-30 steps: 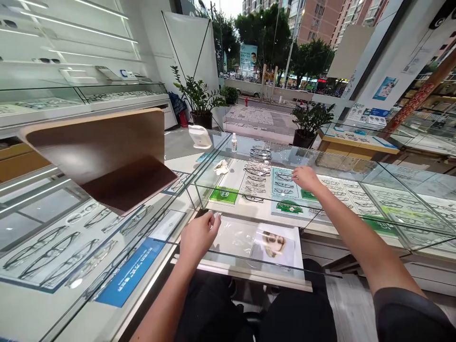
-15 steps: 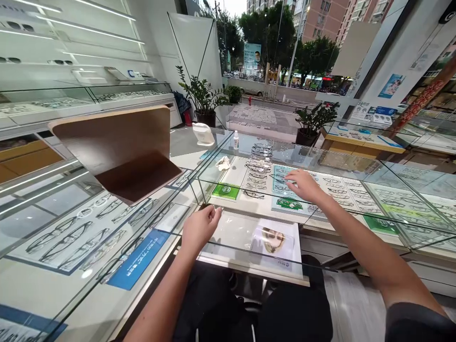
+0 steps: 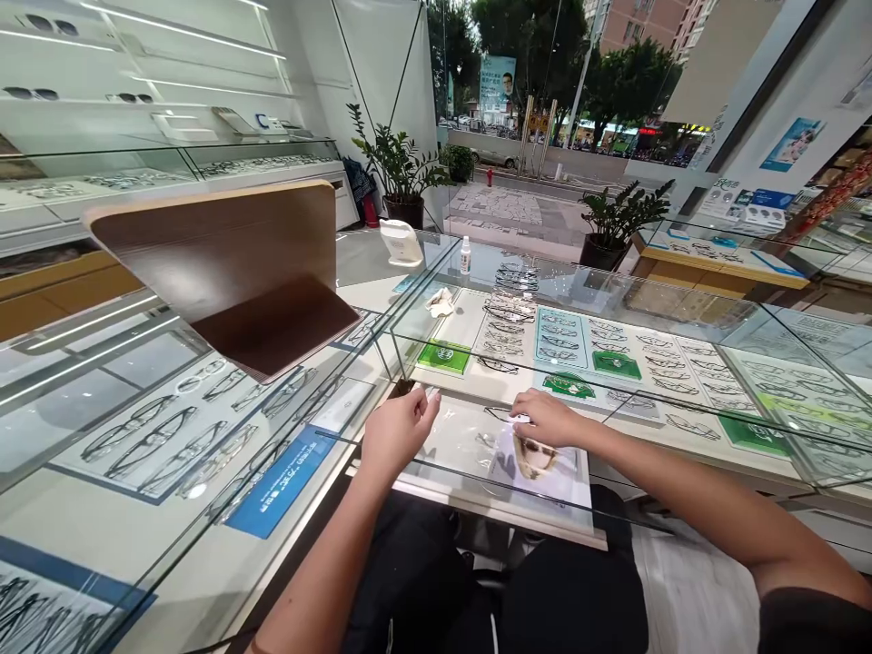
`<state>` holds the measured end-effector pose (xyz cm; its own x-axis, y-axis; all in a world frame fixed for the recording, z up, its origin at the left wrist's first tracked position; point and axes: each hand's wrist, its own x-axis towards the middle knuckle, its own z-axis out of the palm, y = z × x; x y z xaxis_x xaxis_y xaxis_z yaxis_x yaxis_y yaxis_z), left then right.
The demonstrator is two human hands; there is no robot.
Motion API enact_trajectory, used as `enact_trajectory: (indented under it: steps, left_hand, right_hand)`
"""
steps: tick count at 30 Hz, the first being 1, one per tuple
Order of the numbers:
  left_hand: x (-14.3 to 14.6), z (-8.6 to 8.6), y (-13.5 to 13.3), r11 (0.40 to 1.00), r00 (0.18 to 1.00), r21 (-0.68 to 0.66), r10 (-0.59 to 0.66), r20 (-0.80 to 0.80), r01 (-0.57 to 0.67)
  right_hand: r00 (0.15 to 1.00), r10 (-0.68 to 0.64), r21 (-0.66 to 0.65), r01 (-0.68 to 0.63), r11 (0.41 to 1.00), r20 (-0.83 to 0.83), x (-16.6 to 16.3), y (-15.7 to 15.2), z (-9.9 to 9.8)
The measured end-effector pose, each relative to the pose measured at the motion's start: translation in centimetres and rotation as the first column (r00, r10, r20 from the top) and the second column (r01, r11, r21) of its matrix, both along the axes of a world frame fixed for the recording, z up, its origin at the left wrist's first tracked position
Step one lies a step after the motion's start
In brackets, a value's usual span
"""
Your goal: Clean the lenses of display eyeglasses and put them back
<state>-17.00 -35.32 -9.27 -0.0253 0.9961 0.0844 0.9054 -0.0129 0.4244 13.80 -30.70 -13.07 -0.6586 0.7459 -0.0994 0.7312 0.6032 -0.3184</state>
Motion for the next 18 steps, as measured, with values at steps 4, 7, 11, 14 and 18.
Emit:
enact_trajectory:
  steps: [4, 7, 11, 14, 18]
  left_hand:
    - [0.0, 0.1, 0.1, 1.0, 1.0, -0.015, 0.001, -0.003, -0.001]
    - [0.0, 0.3, 0.3, 0.998, 1.0, -0.056, 0.011, -0.005, -0.011]
    - [0.1, 0.5, 0.7, 0.99, 1.0, -0.143, 0.007, -0.007, -0.008]
    - [0.1, 0.6, 0.9, 0.983, 1.0, -0.185, 0.003, 0.0, -0.003]
    - [0.1, 0.6, 1.1, 0.981, 1.0, -0.196, 0.005, 0.022, -0.001]
  right_hand:
    - [0.996, 0.0, 0.089, -0.008, 0.996, 0.084, -1.0, 4.9, -4.6]
    - [0.995, -0.016, 0.103, 0.006, 0.995, 0.098, -1.8, 7.9, -6.8]
    - [0.993, -0.017, 0.109, 0.004, 0.994, 0.117, -2.5, 10.5, -9.2]
    - [0.991, -0.036, 0.117, 0.021, 0.993, 0.127, -2.7, 11.5, -10.8]
    - [0.989, -0.065, 0.12, 0.049, 0.992, 0.134, -2.8, 11.9, -11.8]
